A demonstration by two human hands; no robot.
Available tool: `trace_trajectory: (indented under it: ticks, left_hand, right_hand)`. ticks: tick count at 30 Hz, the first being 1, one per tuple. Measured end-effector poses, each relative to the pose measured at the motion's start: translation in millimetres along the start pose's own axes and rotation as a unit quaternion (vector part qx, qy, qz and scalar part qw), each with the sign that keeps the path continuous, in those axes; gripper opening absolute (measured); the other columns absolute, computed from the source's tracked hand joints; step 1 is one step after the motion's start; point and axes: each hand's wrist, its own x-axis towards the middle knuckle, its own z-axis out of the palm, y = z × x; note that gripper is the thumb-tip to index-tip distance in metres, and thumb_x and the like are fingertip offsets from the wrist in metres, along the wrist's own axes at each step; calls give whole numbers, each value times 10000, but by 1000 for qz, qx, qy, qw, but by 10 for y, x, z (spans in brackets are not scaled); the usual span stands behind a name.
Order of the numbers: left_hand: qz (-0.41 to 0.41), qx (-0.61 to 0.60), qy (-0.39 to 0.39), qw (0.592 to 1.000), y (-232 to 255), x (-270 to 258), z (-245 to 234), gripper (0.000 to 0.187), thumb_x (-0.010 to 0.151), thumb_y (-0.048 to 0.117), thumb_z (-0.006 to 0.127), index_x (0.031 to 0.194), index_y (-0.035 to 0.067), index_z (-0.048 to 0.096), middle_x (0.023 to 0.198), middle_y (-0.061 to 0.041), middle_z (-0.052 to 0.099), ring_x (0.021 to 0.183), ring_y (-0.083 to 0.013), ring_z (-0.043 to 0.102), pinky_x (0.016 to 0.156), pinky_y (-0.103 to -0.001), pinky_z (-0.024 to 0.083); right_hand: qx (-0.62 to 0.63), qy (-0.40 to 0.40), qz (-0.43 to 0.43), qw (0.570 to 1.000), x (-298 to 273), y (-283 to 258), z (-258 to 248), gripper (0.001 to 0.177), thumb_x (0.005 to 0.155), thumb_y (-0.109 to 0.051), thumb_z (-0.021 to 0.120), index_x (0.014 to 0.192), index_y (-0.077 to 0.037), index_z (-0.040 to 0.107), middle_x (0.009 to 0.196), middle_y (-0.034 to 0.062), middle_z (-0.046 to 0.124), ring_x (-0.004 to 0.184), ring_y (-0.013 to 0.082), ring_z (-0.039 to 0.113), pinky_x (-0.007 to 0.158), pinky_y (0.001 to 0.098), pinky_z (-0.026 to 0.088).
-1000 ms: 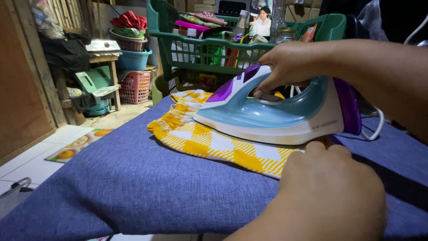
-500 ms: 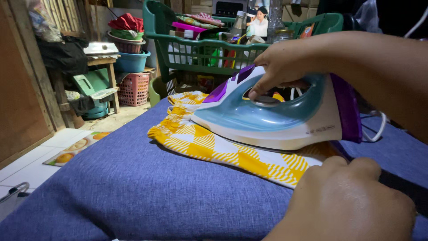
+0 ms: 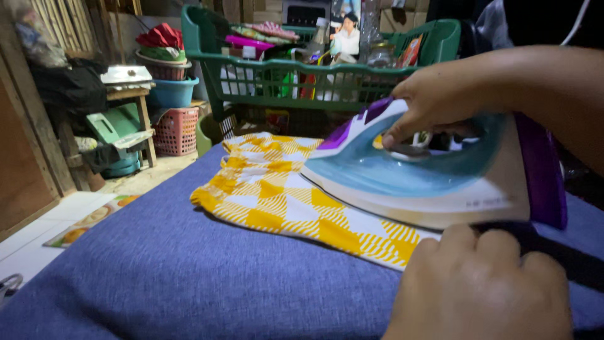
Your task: The person irons a yellow and white checkered cloth on a blue ironing board. They repeatedly smooth the fabric with their hands and use a steam iron to press different sections, occasionally lifting and repositioning the cloth to reach new areas.
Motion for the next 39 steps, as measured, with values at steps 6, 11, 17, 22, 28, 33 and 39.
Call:
trace_trajectory:
  ticks: [6,11,17,22,28,33,39]
  left_hand:
    - [4,30,34,999,67,-76,-2,300,970,182,824,778,57,630,862,-153,675,883,-354,751,681,-537,498]
    - [29,-23,4,999,-153,-50,-421,156,1003,151,826,923,68,721,926,-169,724,881,-383,765,763,-577,565]
    - [-109,128,-59,984,-1103,273,-1482,196,902,11,803,1035,73,934,1150,-222,920,1147,-480,863,1042,-628,660]
    - [-110,31,-260,959,-1292,318,-2029,217,914,83,854,1094,114,971,1171,-165,922,1192,-406,860,1061,-534,672]
    - [-112,31,-244,963,-1196,164,-2213,121,949,137,893,1046,91,948,1064,-126,881,1106,-356,856,986,-486,678]
    - [-163,9,-234,958,-1172,140,-2235,164,948,138,876,1078,108,971,1049,-112,902,1007,-302,901,933,-440,718]
    - [-427,253,-122,860,-1629,333,-2450,366,1187,391,801,1348,114,980,1343,-238,928,1196,-422,909,1090,-550,687]
  right_hand:
    - [74,-86,58,992,-326,-22,-114,590,1129,-502,1031,1443,-73,774,678,178,707,502,332,664,490,515,530]
    - [29,-83,62,994,-548,42,-118,566,1133,-493,1025,1503,-142,781,680,204,757,490,312,706,477,470,532]
    - [-72,-18,66,995,-621,-175,-81,648,1117,-580,984,1500,-80,833,738,157,836,543,248,783,508,404,590]
    - [13,-35,70,997,-608,-40,-100,624,1114,-522,1040,1537,-111,835,743,199,779,553,328,743,520,481,571]
    - [35,-61,85,994,-546,56,-83,761,1110,-399,1108,1731,-221,705,788,213,773,559,368,717,530,529,533]
    - [-17,-9,82,996,-721,-154,-59,691,1105,-490,1053,1598,-93,775,733,238,785,569,347,722,541,503,524]
    - [-26,13,94,995,-816,-283,-59,702,1131,-512,1054,1613,-70,798,825,192,785,593,308,775,552,445,554]
